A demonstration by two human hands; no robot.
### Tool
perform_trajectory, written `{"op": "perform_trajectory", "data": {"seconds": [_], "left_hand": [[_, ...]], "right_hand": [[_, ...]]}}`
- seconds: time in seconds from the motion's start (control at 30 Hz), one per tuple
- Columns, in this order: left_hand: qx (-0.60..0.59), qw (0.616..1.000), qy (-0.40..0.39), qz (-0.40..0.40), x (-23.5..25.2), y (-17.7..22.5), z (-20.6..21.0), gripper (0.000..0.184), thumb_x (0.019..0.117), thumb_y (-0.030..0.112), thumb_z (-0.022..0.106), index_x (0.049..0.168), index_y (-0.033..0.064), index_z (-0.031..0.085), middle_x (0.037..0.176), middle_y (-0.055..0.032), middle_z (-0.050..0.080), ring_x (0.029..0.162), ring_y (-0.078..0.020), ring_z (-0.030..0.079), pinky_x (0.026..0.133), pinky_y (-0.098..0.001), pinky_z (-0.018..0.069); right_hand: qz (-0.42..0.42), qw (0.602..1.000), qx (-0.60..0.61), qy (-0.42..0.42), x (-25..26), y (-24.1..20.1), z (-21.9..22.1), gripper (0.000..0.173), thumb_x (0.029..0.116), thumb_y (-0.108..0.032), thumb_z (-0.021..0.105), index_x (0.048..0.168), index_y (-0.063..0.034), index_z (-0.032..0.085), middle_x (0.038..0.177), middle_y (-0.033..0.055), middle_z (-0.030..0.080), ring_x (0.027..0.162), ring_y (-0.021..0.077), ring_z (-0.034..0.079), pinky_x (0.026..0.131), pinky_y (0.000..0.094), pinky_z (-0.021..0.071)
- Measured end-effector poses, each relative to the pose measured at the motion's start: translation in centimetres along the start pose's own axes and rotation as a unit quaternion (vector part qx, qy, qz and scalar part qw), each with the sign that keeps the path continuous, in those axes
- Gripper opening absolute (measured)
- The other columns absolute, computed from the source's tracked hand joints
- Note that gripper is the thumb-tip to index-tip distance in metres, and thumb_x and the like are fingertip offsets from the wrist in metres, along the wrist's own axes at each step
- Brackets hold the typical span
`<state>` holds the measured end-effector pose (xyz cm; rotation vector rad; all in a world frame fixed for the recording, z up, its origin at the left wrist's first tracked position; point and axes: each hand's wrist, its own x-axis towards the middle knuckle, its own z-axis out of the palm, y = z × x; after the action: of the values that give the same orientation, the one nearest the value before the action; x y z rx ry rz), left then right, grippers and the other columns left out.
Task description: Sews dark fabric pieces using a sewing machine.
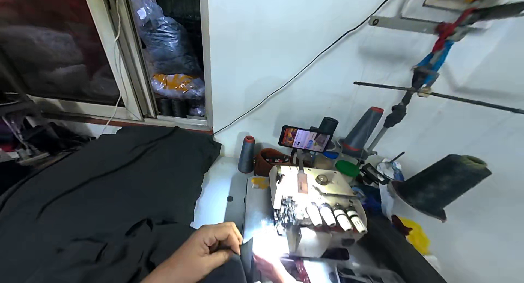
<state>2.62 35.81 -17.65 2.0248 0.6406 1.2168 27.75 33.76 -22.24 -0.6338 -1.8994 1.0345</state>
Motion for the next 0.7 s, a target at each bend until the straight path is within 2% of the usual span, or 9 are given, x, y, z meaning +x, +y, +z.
{"op": "perform_trajectory", "data": {"seconds": [0.1, 0.2, 0.23, 0.3, 0.37, 0.43, 0.5, 0.6, 0.7], "left_hand": [[-0.013, 0.999, 0.018, -0.025, -0.9, 0.4, 0.7, 0.01, 0.0929, 0.003, 0.062, 0.097, 0.0078, 0.07, 0.105, 0.0028, 0.068, 0.096, 0.0004, 0.063, 0.082, -0.015, 0.0533], [-0.028, 0.999, 0.02, -0.029, -1.6, 1.2, 0.5, 0.01, 0.0947, 0.004, 0.063, 0.1, 0.0083, 0.071, 0.106, 0.0019, 0.069, 0.094, -0.0007, 0.064, 0.081, -0.0156, 0.0545], [-0.031, 0.999, 0.019, -0.027, -1.8, 1.5, 0.5, 0.011, 0.0957, 0.005, 0.063, 0.101, 0.0087, 0.071, 0.107, 0.0016, 0.069, 0.095, -0.0013, 0.065, 0.082, -0.0164, 0.0549], [-0.02, 1.0, 0.012, -0.021, -2.0, 2.0, 0.4, 0.011, 0.0982, 0.008, 0.062, 0.104, 0.0094, 0.071, 0.106, 0.0009, 0.069, 0.096, -0.0026, 0.065, 0.084, -0.0176, 0.0547], [0.024, 0.999, 0.008, -0.022, -2.0, 2.4, 0.5, 0.012, 0.0992, 0.011, 0.061, 0.104, 0.0096, 0.073, 0.107, 0.0002, 0.069, 0.097, -0.002, 0.063, 0.083, -0.0161, 0.0527], [0.08, 0.996, 0.012, -0.033, -1.8, 2.5, 1.1, 0.012, 0.0976, 0.012, 0.063, 0.101, 0.009, 0.074, 0.107, -0.0006, 0.069, 0.095, -0.0003, 0.062, 0.08, -0.0135, 0.0508], [0.114, 0.992, 0.022, -0.047, -1.6, 2.4, 1.8, 0.011, 0.0963, 0.016, 0.066, 0.096, 0.0082, 0.073, 0.11, -0.0014, 0.07, 0.098, -0.0002, 0.063, 0.082, -0.0138, 0.0517], [0.159, 0.984, 0.052, -0.065, -1.1, 2.4, 3.0, 0.017, 0.0978, 0.026, 0.065, 0.096, 0.0115, 0.074, 0.103, 0.0019, 0.073, 0.099, -0.0031, 0.064, 0.088, -0.0223, 0.0503], [0.196, 0.975, 0.069, -0.076, -0.5, 2.7, 3.9, 0.016, 0.0995, 0.016, 0.056, 0.101, 0.0109, 0.071, 0.095, 0.0028, 0.07, 0.09, -0.0011, 0.064, 0.083, -0.0217, 0.0522]], "right_hand": [[0.022, 0.985, 0.17, 0.014, 1.5, 1.0, 2.1, 0.045, 0.0967, -0.001, 0.055, 0.138, 0.0166, 0.047, 0.12, 0.0161, 0.068, 0.107, 0.0124, 0.067, 0.096, 0.031, 0.0557], [0.089, 0.948, 0.304, -0.004, 2.3, 1.0, 3.1, 0.051, 0.0994, -0.011, 0.059, 0.143, 0.0097, 0.042, 0.114, 0.0046, 0.067, 0.097, 0.0066, 0.066, 0.088, 0.0278, 0.0561], [0.115, 0.932, 0.345, -0.016, 2.5, 0.7, 3.2, 0.051, 0.0982, -0.013, 0.062, 0.142, 0.0069, 0.045, 0.113, 0.0032, 0.068, 0.096, 0.007, 0.066, 0.087, 0.0285, 0.0565], [0.155, 0.906, 0.395, 0.003, 2.5, -0.2, 3.2, 0.034, 0.092, -0.009, 0.067, 0.124, 0.002, 0.061, 0.102, 0.0019, 0.072, 0.089, 0.0071, 0.068, 0.083, 0.0279, 0.0578], [0.167, 0.898, 0.403, 0.05, 2.5, -0.9, 3.0, 0.014, 0.0871, -0.003, 0.069, 0.101, -0.0025, 0.071, 0.089, 0.0016, 0.072, 0.08, 0.006, 0.067, 0.074, 0.0252, 0.0571], [0.153, 0.906, 0.382, 0.097, 2.3, -1.5, 2.7, 0.008, 0.0852, 0.0, 0.07, 0.09, -0.0054, 0.069, 0.08, 0.0003, 0.068, 0.071, 0.0041, 0.063, 0.064, 0.0212, 0.0532], [0.136, 0.917, 0.346, 0.143, 2.2, -2.1, 2.5, 0.008, 0.0846, 0.003, 0.071, 0.087, -0.0041, 0.068, 0.076, 0.0, 0.067, 0.065, 0.0029, 0.06, 0.059, 0.0187, 0.0505], [0.098, 0.933, 0.286, 0.193, 2.0, -2.6, 2.6, 0.006, 0.0844, 0.006, 0.069, 0.087, -0.0003, 0.069, 0.078, 0.0022, 0.068, 0.071, 0.0045, 0.064, 0.067, 0.0198, 0.0549], [0.06, 0.943, 0.241, 0.223, 1.8, -2.7, 2.6, 0.006, 0.0875, 0.005, 0.066, 0.089, 0.0, 0.067, 0.08, 0.0019, 0.068, 0.073, 0.0041, 0.065, 0.069, 0.0198, 0.0557]]}}
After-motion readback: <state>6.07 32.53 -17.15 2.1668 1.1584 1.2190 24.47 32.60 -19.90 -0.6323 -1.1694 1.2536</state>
